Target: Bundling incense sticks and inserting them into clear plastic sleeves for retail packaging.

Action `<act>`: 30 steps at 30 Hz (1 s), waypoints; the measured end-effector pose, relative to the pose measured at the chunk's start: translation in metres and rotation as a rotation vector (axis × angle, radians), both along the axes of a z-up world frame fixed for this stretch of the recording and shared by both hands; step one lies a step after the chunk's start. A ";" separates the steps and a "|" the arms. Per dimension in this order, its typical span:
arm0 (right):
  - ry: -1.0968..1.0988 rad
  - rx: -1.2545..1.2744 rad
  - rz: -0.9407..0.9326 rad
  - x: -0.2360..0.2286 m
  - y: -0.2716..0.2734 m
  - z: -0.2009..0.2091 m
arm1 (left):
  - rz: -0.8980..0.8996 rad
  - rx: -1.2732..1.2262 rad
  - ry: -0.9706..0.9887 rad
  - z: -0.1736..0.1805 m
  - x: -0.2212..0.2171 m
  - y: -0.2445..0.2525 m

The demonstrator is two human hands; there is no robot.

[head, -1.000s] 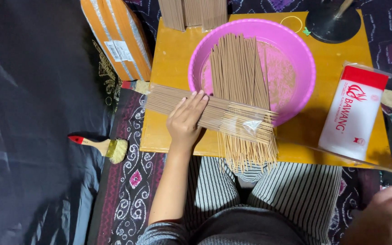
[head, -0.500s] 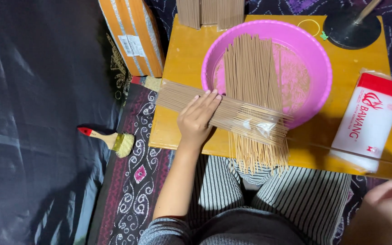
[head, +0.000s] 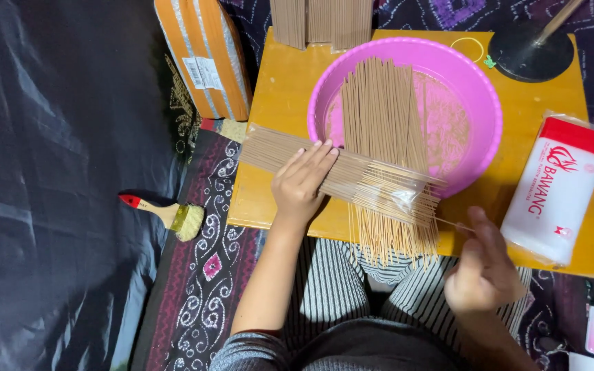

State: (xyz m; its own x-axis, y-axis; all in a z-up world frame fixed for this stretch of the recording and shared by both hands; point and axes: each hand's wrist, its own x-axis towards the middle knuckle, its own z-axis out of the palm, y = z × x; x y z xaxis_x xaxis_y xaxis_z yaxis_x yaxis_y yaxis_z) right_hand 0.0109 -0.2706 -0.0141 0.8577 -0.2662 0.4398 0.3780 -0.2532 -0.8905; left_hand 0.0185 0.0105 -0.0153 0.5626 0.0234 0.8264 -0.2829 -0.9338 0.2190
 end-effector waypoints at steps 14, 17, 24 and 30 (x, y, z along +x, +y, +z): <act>-0.455 -0.366 0.545 0.018 -0.004 0.002 | -0.010 -0.008 0.014 0.004 0.000 0.000; -0.524 -0.321 0.418 0.048 -0.031 -0.020 | 0.071 -0.070 -0.098 -0.006 0.010 -0.001; -0.554 -0.543 0.418 0.064 -0.048 -0.022 | 0.061 -0.058 -0.088 -0.009 0.010 -0.003; -0.644 -0.443 0.500 0.065 -0.033 -0.003 | 0.042 -0.052 -0.096 -0.012 0.012 -0.002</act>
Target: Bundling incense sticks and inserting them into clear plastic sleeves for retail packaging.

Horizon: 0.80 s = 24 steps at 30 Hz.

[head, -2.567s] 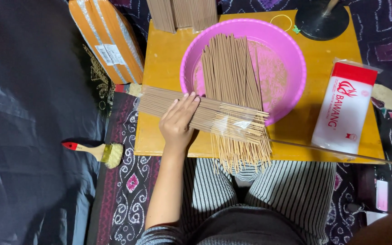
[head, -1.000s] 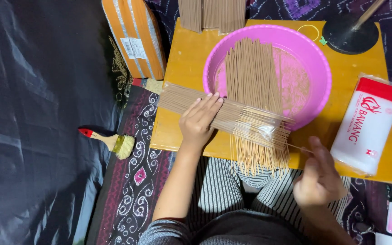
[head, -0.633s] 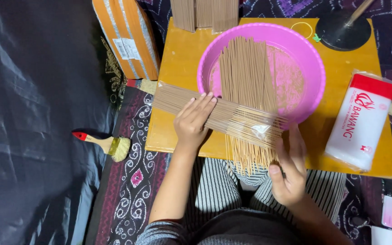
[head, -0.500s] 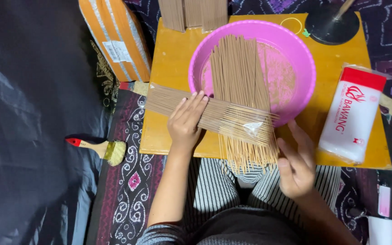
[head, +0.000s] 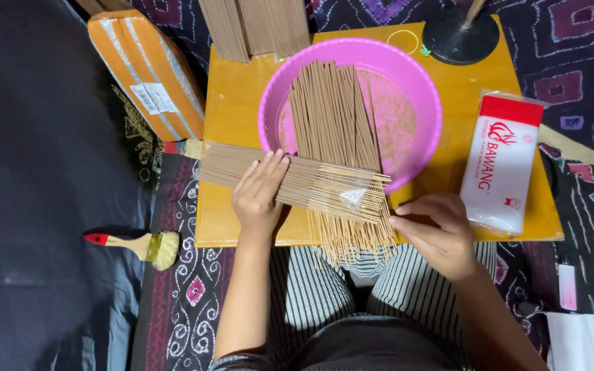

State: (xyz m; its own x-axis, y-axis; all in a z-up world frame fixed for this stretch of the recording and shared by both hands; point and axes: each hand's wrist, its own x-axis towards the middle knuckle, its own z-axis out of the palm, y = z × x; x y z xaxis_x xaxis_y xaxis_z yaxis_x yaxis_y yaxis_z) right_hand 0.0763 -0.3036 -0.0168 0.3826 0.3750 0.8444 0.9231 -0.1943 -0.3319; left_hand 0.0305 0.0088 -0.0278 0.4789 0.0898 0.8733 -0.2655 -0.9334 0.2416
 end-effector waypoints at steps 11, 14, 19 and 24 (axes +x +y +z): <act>-0.051 0.101 0.055 0.004 0.000 -0.001 | -0.006 -0.038 0.022 0.001 0.000 0.000; 0.017 0.225 0.058 0.003 -0.004 -0.002 | -0.010 -0.043 0.023 0.000 0.000 0.000; 0.358 0.467 -0.098 -0.001 -0.041 -0.025 | -0.043 -0.007 0.067 0.003 -0.004 0.002; 0.333 0.726 -0.284 0.012 -0.101 -0.026 | -0.072 0.035 0.111 0.005 -0.008 0.003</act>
State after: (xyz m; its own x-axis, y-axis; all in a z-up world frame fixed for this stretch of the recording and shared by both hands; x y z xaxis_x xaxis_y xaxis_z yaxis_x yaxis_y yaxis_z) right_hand 0.0887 -0.4046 -0.0424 0.6516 -0.3642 0.6654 0.7035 -0.0379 -0.7096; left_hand 0.0228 0.0121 -0.0230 0.5770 0.0218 0.8164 -0.3059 -0.9211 0.2408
